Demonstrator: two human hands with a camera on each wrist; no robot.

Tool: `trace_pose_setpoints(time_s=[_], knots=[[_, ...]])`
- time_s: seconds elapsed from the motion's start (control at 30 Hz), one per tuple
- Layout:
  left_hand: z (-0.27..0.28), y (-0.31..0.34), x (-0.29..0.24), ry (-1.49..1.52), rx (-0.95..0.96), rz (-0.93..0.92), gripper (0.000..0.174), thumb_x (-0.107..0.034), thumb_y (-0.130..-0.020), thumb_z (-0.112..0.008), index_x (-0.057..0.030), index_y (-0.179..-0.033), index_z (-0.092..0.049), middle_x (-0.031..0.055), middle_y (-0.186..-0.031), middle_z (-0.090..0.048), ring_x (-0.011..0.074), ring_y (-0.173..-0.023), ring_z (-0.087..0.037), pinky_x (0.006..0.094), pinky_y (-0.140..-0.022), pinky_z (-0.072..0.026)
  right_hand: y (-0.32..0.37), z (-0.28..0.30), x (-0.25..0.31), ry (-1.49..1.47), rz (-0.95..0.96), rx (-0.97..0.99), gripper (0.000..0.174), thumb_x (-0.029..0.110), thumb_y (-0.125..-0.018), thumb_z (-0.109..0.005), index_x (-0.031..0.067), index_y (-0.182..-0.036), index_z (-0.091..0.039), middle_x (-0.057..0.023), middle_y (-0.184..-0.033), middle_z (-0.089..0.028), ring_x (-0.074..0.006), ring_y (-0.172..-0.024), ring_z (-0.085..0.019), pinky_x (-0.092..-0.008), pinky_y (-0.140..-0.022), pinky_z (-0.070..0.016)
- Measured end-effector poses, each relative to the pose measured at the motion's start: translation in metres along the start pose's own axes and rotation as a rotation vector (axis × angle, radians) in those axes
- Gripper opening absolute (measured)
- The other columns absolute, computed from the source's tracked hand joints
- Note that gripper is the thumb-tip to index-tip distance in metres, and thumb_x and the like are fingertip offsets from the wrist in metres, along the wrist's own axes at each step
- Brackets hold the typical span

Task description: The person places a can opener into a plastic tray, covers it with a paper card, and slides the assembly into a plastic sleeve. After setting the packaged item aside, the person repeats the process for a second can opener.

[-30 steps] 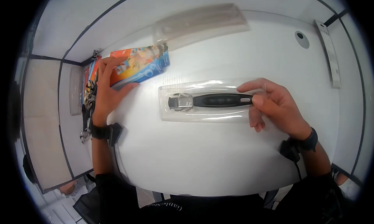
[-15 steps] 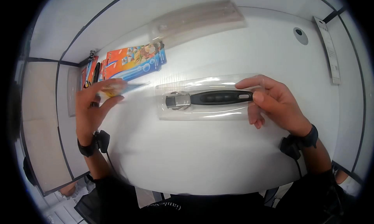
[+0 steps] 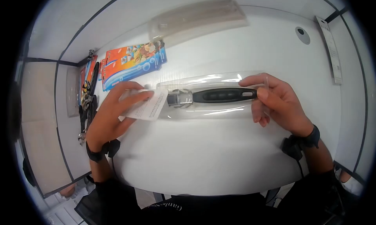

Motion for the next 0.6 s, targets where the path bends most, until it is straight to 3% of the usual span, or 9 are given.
trace_pose_setpoints(time_s=[0.17, 0.27, 0.6], knots=[[-0.006, -0.005, 0.000, -0.014, -0.105, -0.033, 0.077, -0.040, -0.069, -0.091, -0.0174, -0.138, -0.066, 0.0124, -0.130, -0.057, 0.0338, -0.120, -0.056, 0.0434, -0.104, -0.0461, 0.001, -0.001, 0.000, -0.003, -0.012, -0.023, 0.042, 0.033, -0.109, -0.053, 0.0011, -0.136, -0.058, -0.0038, -0.066, -0.066, -0.0097, -0.052, -0.063, -0.0207, -0.047, -0.0499], [-0.009, -0.007, 0.004, 0.012, -0.115, -0.032, 0.081, -0.048, -0.067, -0.089, -0.0162, -0.137, -0.066, 0.0123, -0.129, -0.057, 0.0336, -0.120, -0.056, 0.0445, -0.104, -0.0459, 0.002, 0.000, 0.001, 0.013, -0.023, -0.029, 0.042, 0.033, -0.108, -0.054, 0.0012, -0.136, -0.059, -0.0035, -0.065, -0.066, -0.0090, -0.052, -0.063, -0.0200, -0.046, -0.0493], [-0.006, -0.006, 0.008, -0.047, -0.160, -0.027, 0.077, -0.037, -0.065, -0.094, -0.0185, -0.136, -0.068, 0.0111, -0.128, -0.057, 0.0327, -0.121, -0.055, 0.0453, -0.107, -0.0415, 0.003, 0.002, 0.001, 0.107, -0.031, -0.010, 0.041, 0.032, -0.108, -0.055, 0.0013, -0.134, -0.062, -0.0014, -0.061, -0.064, -0.0067, -0.045, -0.058, -0.0183, -0.040, -0.0432]])
Point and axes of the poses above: each hand's wrist, its own y-axis away from the middle knuckle, its own z-axis out of the back of the hand, x = y × z, the point moved 6 cm from there along -y, towards the middle knuckle
